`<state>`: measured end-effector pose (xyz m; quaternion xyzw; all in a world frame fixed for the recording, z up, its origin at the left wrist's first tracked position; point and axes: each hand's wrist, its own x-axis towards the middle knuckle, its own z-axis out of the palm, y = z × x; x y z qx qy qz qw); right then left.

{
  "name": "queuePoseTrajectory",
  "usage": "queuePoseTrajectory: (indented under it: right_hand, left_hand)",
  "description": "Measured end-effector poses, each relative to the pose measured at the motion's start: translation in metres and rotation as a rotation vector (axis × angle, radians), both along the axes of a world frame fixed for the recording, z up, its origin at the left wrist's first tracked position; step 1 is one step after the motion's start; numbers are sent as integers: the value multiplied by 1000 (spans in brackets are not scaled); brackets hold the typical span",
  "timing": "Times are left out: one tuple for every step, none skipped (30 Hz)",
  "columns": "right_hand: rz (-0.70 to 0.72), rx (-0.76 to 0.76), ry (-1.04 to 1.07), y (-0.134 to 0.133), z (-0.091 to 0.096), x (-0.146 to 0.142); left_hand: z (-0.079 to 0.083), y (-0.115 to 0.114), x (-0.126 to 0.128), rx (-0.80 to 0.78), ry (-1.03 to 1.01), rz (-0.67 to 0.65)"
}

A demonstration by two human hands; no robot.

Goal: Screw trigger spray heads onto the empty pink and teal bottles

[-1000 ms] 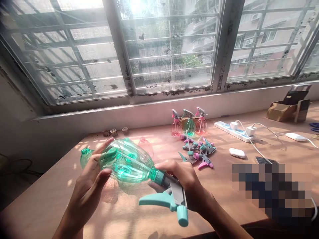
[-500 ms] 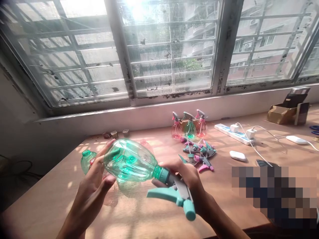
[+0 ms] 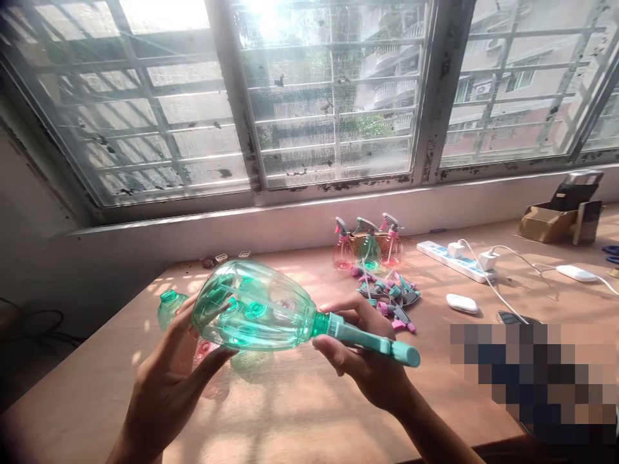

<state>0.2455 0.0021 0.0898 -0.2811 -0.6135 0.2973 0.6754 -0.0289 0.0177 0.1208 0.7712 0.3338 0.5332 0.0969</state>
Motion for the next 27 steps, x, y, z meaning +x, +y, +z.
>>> queuePoseTrajectory:
  right_hand:
    - [-53,33,-33,-1,0,0]
    - [-121,85,-82,-1,0,1]
    - [-194,153,-144,-2,1,1]
    - [-253,231,-211,-2,2,1]
    - [-286,310,-277,-3,3,1]
    - [-297,376,-328,-3,4,2]
    - [-286,416,-357,-3,5,1]
    - [-267,424,-356,-3,5,1]
    - [-241,394,-326,-3,5,1]
    - [-206,333,-271,-3,4,0]
    - [-156,250,-204,-2,4,0]
    - [-88,164,-133,-2,3,0]
    - [-10,90,-68,-2,2,0]
    - [60,36,-17,-2,2,0]
    - [111,4,17,-2,2,0]
    - [133,-6,38,-2,1,1]
    - [130,-5,45,-2,1,1]
    - [105,0,43,-2,1,1]
    - [62,6,34,-3,0,2]
    - [5,19,18,-3,0,2]
    - [-51,38,-12,-3,-1,2]
    - [-104,64,-54,-4,-2,1]
    - [-148,101,-102,-4,-2,1]
    - [-187,142,-148,-5,-1,1]
    - [-215,183,-193,-5,0,0]
    - [-234,210,-223,-5,1,-1]
    - [-237,217,-234,-6,3,-1]
  left_hand:
    - [-2,0,-2,-22,1,7]
    - [-4,0,-3,-56,-6,8]
    - [-5,0,-5,-93,-19,6]
    - [-6,0,-6,-124,-36,6]
    - [-6,0,-6,-145,-54,9]
    - [-6,1,-5,-154,-70,14]
    - [-5,1,-4,-151,-82,19]
    - [-3,1,-3,-134,-89,22]
    - [-1,2,-1,-108,-92,15]
    - [1,2,1,-73,-93,1]
    - [3,2,3,-29,-93,-16]
    - [4,2,4,18,-92,-31]
    - [5,2,5,60,-88,-44]
    - [6,2,6,91,-84,-58]
    - [5,2,6,106,-76,-69]
    - [4,2,5,108,-69,-74]
    - [2,2,4,96,-58,-73]
    - [-1,2,2,67,-39,-64]
    - [-3,2,0,24,-18,-49]
    - [-6,1,-2,-27,7,-28]
    - [-7,1,-4,-79,28,-10]
    - [-8,1,-4,-126,42,1]
    - [-8,1,-4,-165,42,5]
    - [-6,0,-3,-185,26,7]
    - [-4,0,-1,-189,4,15]
    - [-2,1,1,-178,-19,29]
    - [1,1,3,-159,-39,47]
